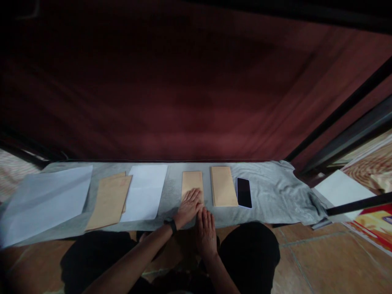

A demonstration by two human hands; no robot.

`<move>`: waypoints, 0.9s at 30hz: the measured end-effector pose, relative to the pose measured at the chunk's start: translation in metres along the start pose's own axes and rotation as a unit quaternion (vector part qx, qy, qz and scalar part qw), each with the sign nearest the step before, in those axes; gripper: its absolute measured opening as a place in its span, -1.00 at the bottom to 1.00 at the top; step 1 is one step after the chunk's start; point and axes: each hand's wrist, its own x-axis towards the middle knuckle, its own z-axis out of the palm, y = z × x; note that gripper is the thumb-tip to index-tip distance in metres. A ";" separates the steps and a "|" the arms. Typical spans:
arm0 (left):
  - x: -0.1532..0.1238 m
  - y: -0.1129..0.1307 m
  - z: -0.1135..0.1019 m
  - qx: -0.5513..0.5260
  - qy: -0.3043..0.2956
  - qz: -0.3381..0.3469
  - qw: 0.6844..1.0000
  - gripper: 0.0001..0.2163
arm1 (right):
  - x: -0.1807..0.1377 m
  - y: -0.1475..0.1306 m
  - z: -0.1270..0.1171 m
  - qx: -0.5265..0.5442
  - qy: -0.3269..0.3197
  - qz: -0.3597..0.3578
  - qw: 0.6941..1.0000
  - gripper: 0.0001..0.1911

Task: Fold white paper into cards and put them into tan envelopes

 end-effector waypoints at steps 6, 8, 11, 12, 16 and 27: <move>0.048 -0.015 -0.001 0.029 0.003 0.015 0.999 -0.51 | 0.001 0.001 -0.001 0.013 -0.002 0.000 1.000 -0.19; 0.062 -0.017 -0.005 0.030 0.006 0.008 0.999 -0.53 | 0.001 0.002 0.001 0.015 -0.002 0.001 1.000 -0.16; 0.079 -0.022 -0.013 0.022 0.018 0.005 1.000 -0.56 | -0.001 0.003 0.007 0.017 0.000 0.004 1.000 -0.14; 0.082 -0.023 -0.015 0.015 0.020 0.007 1.000 -0.57 | -0.001 0.003 0.008 0.016 -0.001 0.006 1.000 -0.14; 0.082 -0.026 -0.019 0.004 0.013 0.011 1.000 -0.58 | -0.002 0.002 0.009 0.008 -0.011 0.012 1.000 -0.17; -0.052 -0.024 -0.023 0.221 -0.063 0.160 0.960 -0.50 | -0.001 0.000 0.002 -0.003 0.007 -0.021 1.000 -0.15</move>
